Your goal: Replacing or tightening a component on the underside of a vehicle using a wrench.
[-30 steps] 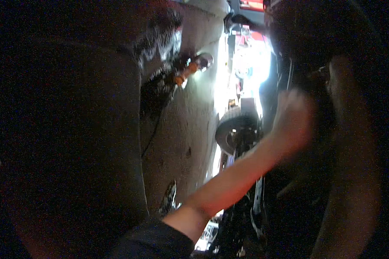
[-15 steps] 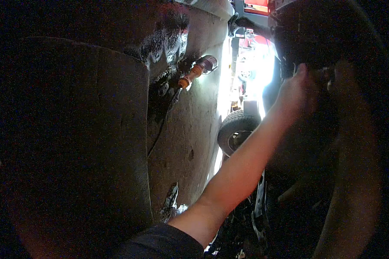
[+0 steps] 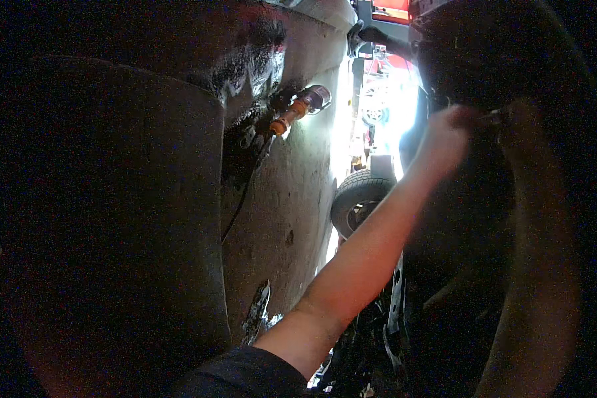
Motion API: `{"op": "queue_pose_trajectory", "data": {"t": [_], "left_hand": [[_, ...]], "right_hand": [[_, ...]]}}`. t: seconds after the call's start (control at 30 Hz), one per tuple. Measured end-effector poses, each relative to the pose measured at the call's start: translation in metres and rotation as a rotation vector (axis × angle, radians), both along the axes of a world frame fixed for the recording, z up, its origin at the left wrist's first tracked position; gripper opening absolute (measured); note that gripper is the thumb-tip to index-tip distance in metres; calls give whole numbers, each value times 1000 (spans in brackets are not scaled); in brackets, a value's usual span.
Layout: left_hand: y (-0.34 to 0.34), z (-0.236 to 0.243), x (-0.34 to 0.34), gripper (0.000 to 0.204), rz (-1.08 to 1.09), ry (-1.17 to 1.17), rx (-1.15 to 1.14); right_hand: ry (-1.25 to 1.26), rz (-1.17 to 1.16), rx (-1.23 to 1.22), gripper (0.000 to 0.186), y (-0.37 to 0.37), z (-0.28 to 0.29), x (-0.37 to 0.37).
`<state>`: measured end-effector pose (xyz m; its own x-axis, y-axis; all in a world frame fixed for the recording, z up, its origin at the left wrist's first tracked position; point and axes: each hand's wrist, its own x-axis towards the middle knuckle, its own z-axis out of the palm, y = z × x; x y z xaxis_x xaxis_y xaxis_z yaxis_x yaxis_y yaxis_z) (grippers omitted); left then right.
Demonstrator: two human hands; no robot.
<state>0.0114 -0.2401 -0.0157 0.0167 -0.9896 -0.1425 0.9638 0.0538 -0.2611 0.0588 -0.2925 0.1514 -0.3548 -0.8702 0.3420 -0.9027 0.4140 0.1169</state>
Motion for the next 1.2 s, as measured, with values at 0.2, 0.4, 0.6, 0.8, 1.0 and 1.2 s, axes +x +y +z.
{"op": "queue_pose_trajectory", "data": {"t": [0.2,0.4,0.6,0.8,1.0,1.2], "left_hand": [[15,-2,-17,29,103,117,-257],[7,18,-4,38,63,-42,30],[13,0,4,31,-276,155,-393],[19,25,19,24,-263,431,-154],[0,7,-45,39,-17,-529,-497],[6,-3,-17,20,64,-896,88]], "right_hand": [[-102,99,47,7,-8,9,-8],[262,-10,78,6,-32,88,-63],[391,-16,29,7,-21,44,-40],[225,-65,-400,9,8,-29,39],[117,-270,-48,13,-25,-34,25],[83,-265,-283,14,-12,-46,9]]}}
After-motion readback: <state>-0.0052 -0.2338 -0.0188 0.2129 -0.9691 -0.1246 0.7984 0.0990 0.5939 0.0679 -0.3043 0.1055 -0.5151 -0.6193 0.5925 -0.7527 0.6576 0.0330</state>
